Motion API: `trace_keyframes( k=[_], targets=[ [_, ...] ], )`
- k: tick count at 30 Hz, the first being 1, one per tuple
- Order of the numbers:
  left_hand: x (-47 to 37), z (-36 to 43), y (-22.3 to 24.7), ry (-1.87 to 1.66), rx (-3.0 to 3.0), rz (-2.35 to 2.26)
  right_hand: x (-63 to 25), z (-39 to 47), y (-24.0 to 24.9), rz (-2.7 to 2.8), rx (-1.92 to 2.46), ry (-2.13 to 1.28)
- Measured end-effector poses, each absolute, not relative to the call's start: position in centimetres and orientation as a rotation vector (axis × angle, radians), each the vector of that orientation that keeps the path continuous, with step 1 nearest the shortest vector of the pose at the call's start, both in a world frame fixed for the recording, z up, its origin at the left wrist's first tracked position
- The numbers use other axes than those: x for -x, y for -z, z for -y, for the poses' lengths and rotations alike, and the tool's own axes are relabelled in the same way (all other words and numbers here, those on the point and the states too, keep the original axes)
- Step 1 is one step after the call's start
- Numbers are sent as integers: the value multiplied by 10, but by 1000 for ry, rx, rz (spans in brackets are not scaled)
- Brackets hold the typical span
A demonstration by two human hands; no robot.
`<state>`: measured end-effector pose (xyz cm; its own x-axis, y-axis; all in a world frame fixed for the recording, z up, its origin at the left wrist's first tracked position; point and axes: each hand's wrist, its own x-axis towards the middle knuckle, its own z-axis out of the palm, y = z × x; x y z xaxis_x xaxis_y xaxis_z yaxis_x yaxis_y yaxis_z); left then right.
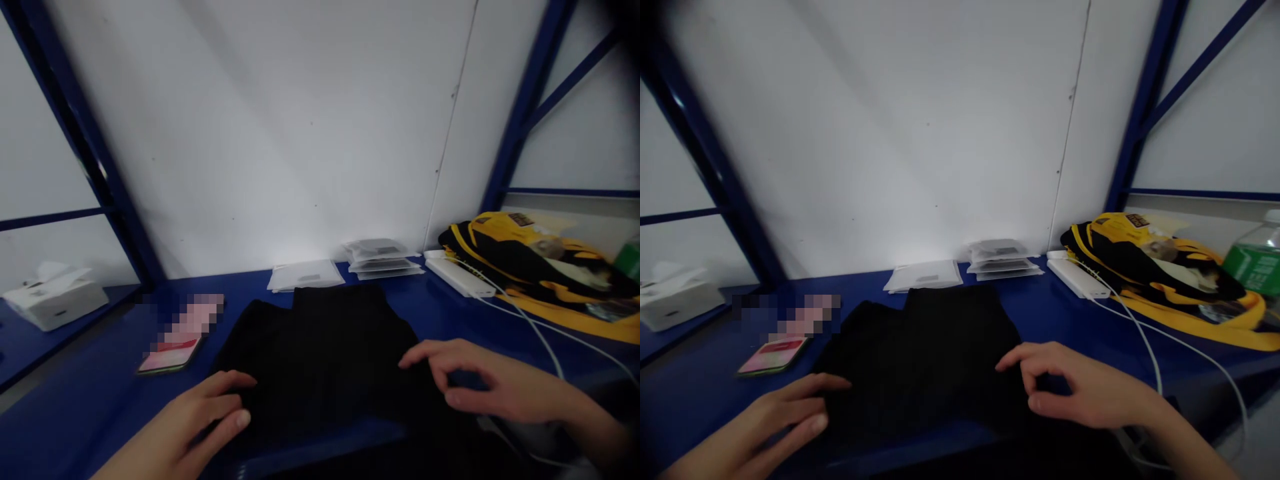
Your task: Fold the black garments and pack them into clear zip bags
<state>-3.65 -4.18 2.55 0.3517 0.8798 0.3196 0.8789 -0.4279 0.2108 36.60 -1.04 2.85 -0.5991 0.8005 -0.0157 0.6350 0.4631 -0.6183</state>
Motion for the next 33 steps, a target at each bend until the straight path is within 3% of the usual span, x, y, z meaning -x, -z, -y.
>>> trace_keyframes(
  k=[12,21,25,29,33],
  targets=[
    [39,34,6,-317,-2680,-1910,-362,12,-26,2462,1318,-913],
    [11,-4,-47,-98,-2545,-1794,-340,-17,-42,2543,1392,-817],
    [-20,-12,-62,-139,-2573,-1488,-328,-40,-47,2694,1386,-868],
    [-48,-1,-63,45,-2531,-1223,-329,-71,-54,2775,1312,-967],
    [-64,5,-52,218,-2466,-1212,-349,-123,-56,2490,1536,-225]
  ],
)
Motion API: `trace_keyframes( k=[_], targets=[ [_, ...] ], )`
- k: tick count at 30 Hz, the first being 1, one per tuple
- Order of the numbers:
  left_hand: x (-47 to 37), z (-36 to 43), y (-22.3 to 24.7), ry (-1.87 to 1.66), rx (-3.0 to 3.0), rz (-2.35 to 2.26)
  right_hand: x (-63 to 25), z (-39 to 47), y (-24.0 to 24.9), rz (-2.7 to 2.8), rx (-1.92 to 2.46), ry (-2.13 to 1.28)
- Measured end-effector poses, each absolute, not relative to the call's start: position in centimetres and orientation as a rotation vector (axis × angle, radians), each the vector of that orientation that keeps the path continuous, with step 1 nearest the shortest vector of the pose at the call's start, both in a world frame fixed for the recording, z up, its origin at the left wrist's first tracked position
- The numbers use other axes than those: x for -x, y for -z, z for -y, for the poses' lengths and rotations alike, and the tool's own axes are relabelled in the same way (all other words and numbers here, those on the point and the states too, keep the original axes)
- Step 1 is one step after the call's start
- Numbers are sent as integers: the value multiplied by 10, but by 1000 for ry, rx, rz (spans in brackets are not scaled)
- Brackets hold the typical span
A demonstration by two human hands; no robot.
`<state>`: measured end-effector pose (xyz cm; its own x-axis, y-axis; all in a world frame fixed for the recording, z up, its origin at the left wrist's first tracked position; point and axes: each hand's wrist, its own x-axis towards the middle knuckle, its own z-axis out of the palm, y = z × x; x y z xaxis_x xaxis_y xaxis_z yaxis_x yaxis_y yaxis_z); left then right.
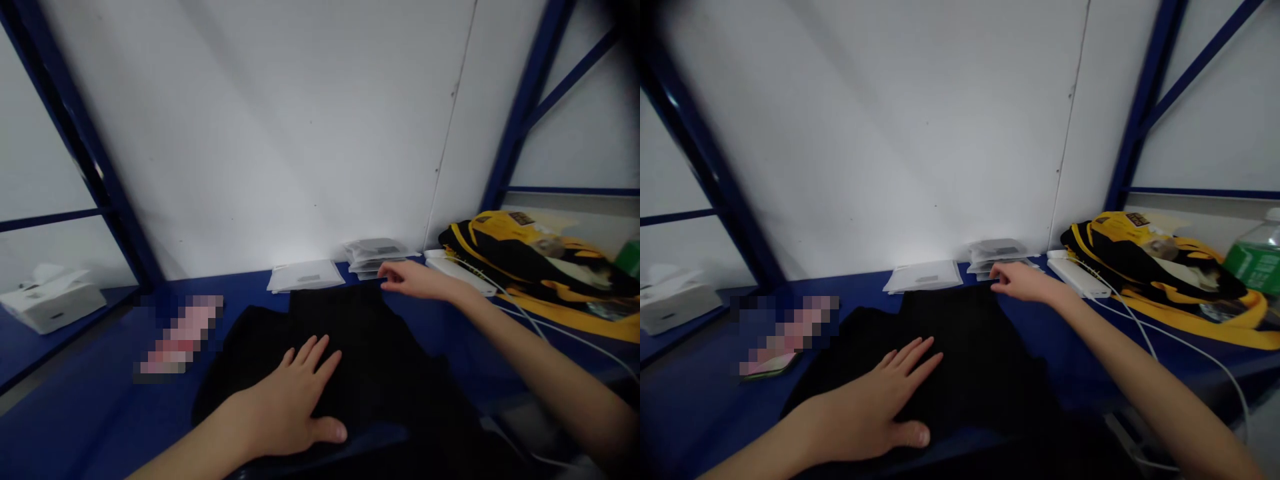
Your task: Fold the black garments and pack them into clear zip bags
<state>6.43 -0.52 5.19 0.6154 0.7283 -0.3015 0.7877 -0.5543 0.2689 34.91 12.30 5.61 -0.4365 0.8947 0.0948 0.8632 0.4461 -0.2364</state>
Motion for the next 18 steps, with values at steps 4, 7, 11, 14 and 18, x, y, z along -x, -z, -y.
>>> trace_keyframes(
  k=[4,7,11,14,18],
  targets=[
    [-72,4,-54,302,-2443,-1247,-374,-182,-44,2216,1824,374],
    [-75,-2,-64,262,-2488,-1291,-381,-213,-31,2120,2014,418],
    [-77,-23,-70,152,-2602,-1407,-370,-232,-22,2098,2028,458],
    [-75,-48,-65,125,-2669,-1513,-357,-234,-25,2132,1981,490],
    [-67,-86,-56,48,-2674,-1785,-333,-230,-39,2136,1921,561]
  ],
)
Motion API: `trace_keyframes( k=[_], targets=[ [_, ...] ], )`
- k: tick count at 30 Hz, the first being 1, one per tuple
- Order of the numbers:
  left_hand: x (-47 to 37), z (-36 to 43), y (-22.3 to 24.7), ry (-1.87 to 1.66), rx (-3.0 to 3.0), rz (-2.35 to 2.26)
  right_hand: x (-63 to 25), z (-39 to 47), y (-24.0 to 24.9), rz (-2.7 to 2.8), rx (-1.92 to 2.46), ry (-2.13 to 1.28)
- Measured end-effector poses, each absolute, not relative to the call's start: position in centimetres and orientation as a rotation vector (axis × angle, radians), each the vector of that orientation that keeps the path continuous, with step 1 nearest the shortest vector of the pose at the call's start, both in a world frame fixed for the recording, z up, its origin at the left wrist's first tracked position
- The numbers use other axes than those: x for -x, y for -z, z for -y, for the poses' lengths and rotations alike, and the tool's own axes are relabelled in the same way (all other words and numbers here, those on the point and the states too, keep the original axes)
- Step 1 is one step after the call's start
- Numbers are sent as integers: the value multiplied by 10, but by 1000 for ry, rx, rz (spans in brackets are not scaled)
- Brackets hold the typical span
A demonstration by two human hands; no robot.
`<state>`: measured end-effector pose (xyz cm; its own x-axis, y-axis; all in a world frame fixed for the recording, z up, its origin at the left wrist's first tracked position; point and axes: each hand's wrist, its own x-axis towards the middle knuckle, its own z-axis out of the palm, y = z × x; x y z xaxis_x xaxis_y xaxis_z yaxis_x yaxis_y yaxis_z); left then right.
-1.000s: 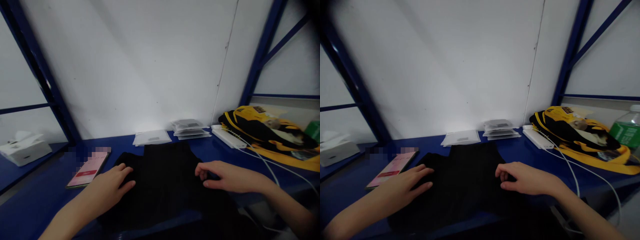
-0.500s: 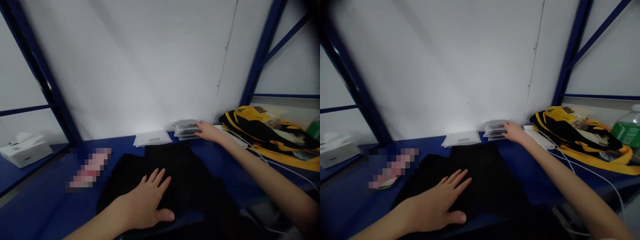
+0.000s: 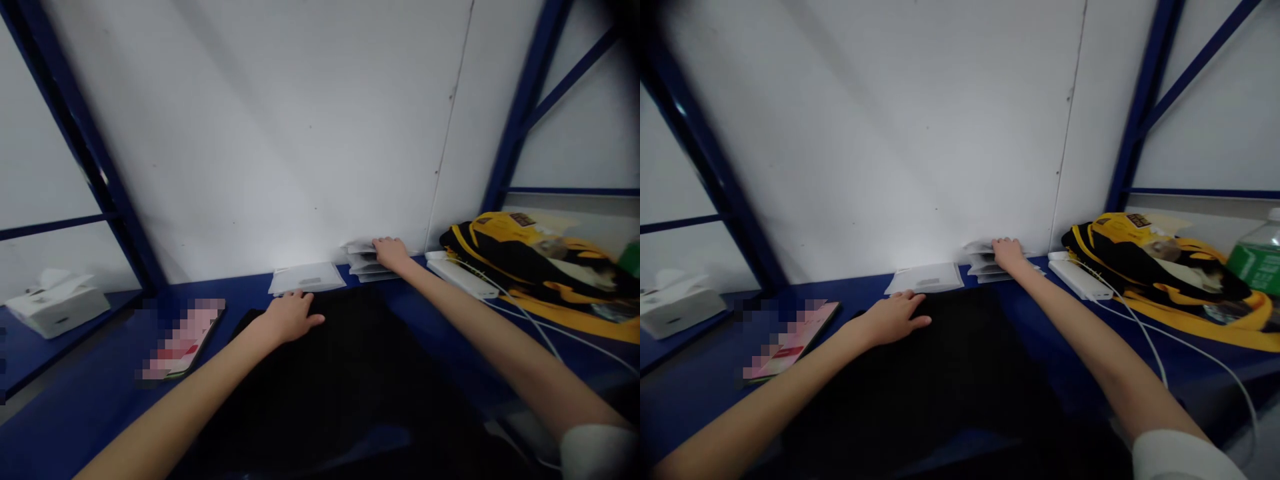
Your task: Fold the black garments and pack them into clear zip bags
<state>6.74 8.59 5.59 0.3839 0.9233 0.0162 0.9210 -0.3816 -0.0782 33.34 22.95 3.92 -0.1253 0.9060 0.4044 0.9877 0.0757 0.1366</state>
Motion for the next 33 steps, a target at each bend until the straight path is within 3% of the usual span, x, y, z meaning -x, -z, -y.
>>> trace_keyframes(
  k=[6,17,29,33],
  targets=[
    [-50,-133,-45,-110,2158,2293,-277,-216,-56,2190,1745,627],
    [-37,-143,-16,155,2218,2157,-176,-200,-3,2480,1433,529],
    [-37,-138,-22,137,2174,2215,-244,-190,-3,2317,1692,477],
    [-38,-136,-24,144,2161,2205,-268,-191,-1,2356,1580,543]
  ],
)
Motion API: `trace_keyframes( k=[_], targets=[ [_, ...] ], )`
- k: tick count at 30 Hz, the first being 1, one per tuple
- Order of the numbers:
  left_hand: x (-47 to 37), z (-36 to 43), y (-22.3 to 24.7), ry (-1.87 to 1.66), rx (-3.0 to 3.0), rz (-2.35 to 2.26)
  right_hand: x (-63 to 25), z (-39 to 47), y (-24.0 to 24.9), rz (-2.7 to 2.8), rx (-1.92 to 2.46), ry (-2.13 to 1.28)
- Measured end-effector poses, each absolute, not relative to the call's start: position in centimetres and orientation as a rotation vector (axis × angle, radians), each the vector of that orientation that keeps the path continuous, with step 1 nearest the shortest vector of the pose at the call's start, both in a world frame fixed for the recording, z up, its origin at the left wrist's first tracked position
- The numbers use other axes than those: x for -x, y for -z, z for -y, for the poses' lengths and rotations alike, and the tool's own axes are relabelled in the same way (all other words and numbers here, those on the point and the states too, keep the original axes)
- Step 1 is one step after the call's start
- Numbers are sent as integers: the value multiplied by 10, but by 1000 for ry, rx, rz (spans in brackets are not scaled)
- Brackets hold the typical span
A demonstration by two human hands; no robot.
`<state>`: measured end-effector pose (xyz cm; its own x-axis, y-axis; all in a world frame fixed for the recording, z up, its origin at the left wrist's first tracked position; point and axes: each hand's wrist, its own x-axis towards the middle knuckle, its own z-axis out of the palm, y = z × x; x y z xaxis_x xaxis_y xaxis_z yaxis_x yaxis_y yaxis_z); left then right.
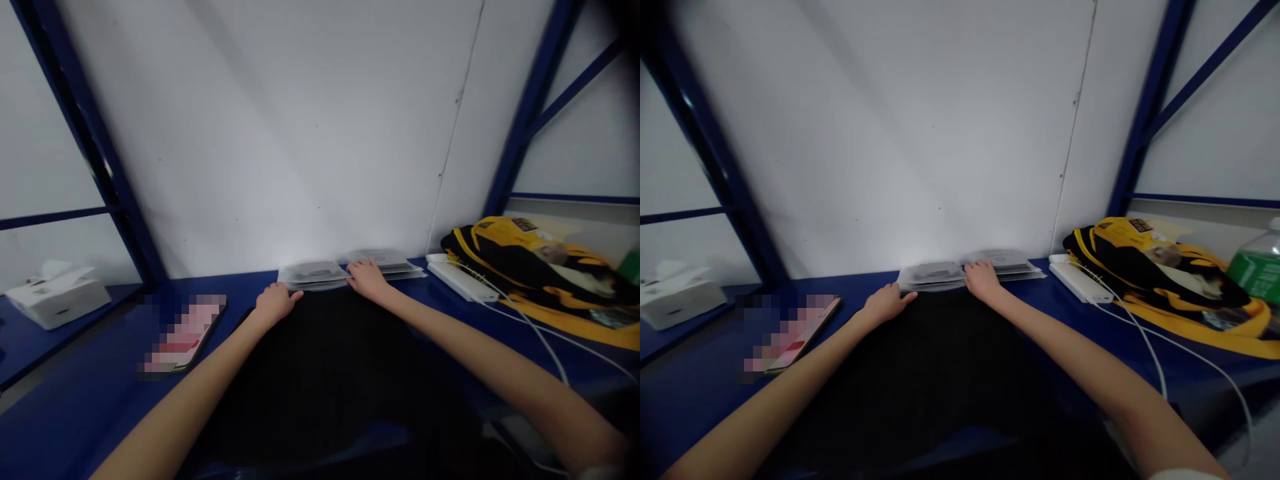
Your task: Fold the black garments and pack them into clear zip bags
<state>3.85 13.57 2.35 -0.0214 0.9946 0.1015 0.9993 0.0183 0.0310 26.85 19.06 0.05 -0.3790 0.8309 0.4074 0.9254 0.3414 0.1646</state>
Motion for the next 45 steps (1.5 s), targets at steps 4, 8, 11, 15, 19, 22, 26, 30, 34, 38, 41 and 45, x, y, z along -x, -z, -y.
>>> trace_keyframes(
  k=[4,8,11,15,19,22,26,30,34,38,41,45],
  targets=[
    [-39,-133,-25,161,2112,2170,-273,-194,0,2368,1464,598],
    [-40,-133,-23,189,1959,2137,-270,-193,-1,2327,1397,596],
    [-38,-135,-20,235,1861,2081,-271,-192,-3,2321,1318,484],
    [-36,-136,-20,292,1870,1995,-273,-191,-3,2333,1153,374],
    [-42,-132,-28,352,2088,1744,-271,-188,-2,2325,1058,359],
    [-51,-128,-32,439,2176,1569,-268,-185,-2,2325,1016,346],
    [-59,-125,-30,509,2276,1394,-264,-180,-3,2319,980,350],
    [-62,-128,-23,573,2325,1226,-259,-176,-2,2316,900,380],
    [-65,-134,-16,628,2297,1107,-253,-172,0,2275,812,428],
    [-66,-137,-14,629,2266,1031,-248,-169,1,2248,759,449],
    [-66,-137,-17,582,2254,974,-247,-168,0,2238,790,467],
    [-61,-140,-23,490,2230,965,-249,-169,-2,2215,875,479]
  ],
)
